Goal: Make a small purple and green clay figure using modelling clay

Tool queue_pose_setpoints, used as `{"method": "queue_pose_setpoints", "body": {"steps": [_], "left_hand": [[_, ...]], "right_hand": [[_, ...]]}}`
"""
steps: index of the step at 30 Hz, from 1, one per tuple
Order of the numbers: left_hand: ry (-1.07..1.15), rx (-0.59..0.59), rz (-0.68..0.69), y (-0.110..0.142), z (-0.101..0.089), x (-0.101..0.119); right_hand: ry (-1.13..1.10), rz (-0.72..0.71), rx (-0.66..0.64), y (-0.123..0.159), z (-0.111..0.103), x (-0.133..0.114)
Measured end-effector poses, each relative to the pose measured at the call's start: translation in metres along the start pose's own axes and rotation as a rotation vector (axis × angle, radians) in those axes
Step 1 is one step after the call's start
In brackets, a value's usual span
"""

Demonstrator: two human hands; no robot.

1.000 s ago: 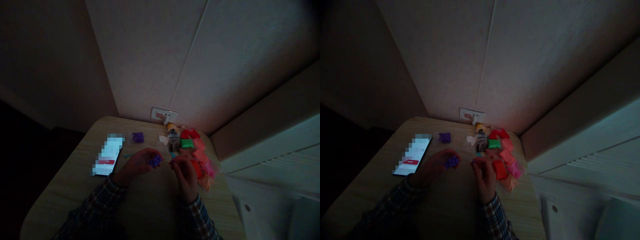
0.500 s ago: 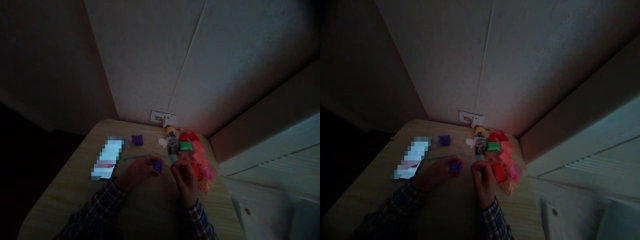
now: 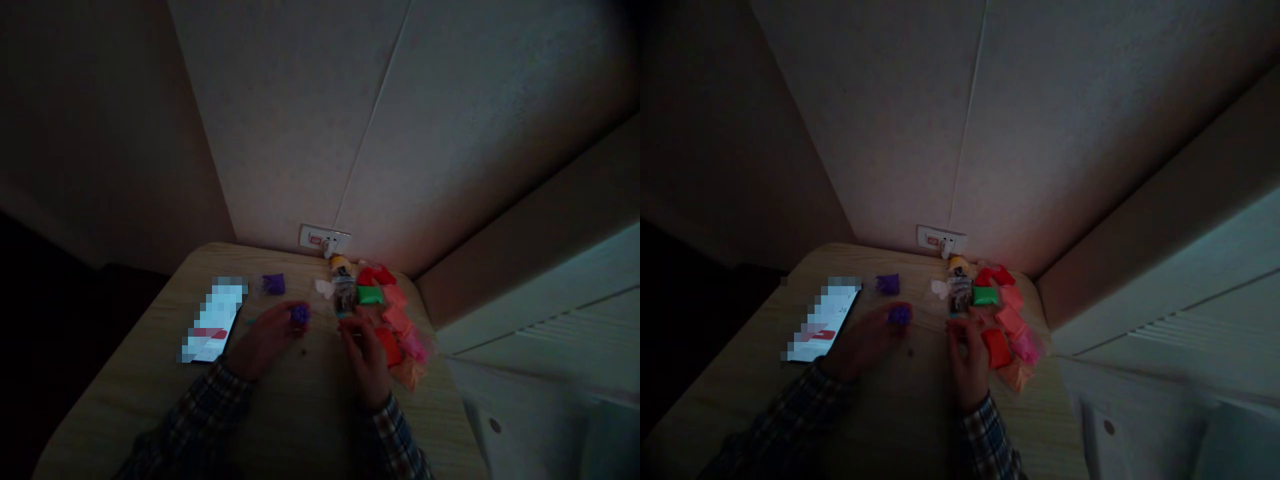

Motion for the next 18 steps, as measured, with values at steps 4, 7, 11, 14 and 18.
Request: {"method": "queue_pose_setpoints", "body": {"steps": [4,7,11,14,18], "left_hand": [[0.121,0.106,0.049,-0.002,-0.012,0.022],[0.169,0.122,0.065,-0.002,-0.013,0.028],[0.184,0.142,0.081,-0.002,-0.014,0.027],[0.192,0.142,0.085,-0.002,-0.015,0.025],[0.188,0.12,0.067,-0.001,-0.012,0.023]], "right_hand": [[0.18,-0.128,-0.116,-0.004,0.017,-0.011],[0.175,-0.238,-0.306,0.007,0.035,-0.032],[0.206,-0.507,-0.677,0.07,0.061,-0.054],[0.394,-0.813,-0.545,0.12,0.06,-0.064],[0.467,-0.854,-0.425,0.149,0.063,-0.063]]}}
Point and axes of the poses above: each hand's wrist, its own y-axis away from the middle knuckle, its own z-axis out of the palm, x = y × z, the point moved 9 cm from there along -y, towards the middle knuckle, and after that the axes turned 2 degrees about x, right-handed, at the moved point
